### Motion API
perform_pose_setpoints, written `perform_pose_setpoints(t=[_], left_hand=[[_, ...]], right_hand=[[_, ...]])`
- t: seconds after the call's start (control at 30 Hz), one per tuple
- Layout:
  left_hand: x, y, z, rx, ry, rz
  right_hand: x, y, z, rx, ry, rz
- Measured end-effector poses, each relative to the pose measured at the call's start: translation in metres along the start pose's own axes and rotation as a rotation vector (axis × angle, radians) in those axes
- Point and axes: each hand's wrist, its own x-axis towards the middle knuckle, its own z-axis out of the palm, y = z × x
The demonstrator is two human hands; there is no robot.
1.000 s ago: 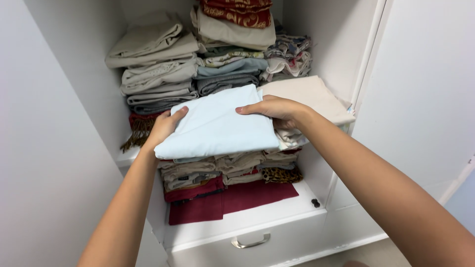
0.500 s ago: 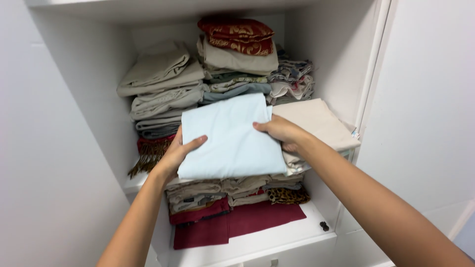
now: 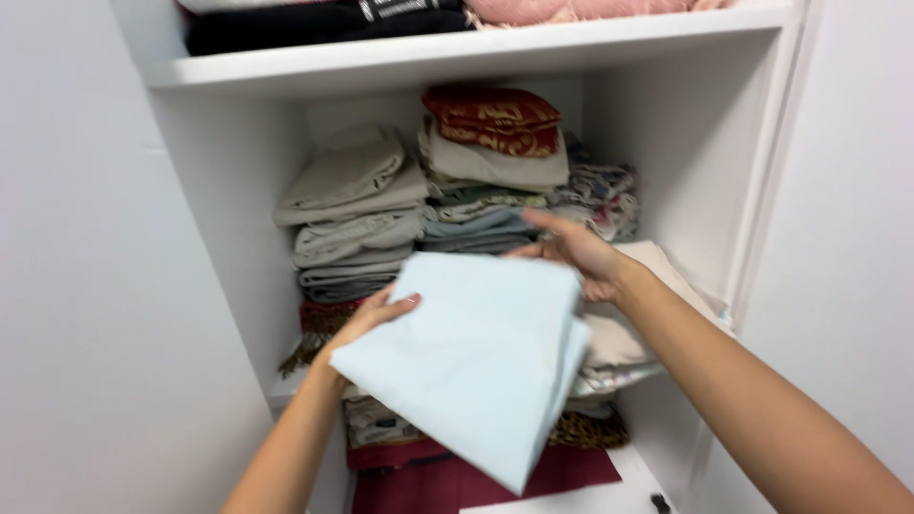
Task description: Take linens out of a closet, fold them on a bed, and return them to the shelf.
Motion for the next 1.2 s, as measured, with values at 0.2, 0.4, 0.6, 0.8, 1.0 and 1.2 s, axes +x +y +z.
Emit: perform_pose_setpoints(t=[0.2, 0.4, 0.6, 0.8, 1.0, 1.2], left_hand=[[0.015, 0.033, 0.024, 0.397, 0.001, -0.054], [0.035, 0.072, 0.005, 1.153, 0.307, 0.691], [0.056, 0.128, -0.011, 1.339, 0.616, 0.835], [0.074, 0.128, -0.031, 1.414, 0.469, 0.304], [0.15, 0.109, -0.109, 0.98, 0.869, 0.454], [0.132, 0.124, -0.11, 0.643, 0.768, 0.38]], right_hand=[[0.007, -0.005, 0.043, -0.771, 0.157, 0.328], [0.027, 0.006, 0.0, -0.728, 0.296, 0.363], [0.018, 0.015, -0.026, -0.316, 0.381, 0.151], [0.025, 0.017, -0.032, -0.323, 0.418, 0.233], [0.032, 0.012, -0.041, -0.218, 0.397, 0.331], [0.035, 0.012, -0.044, -0.019, 0.314, 0.319]])
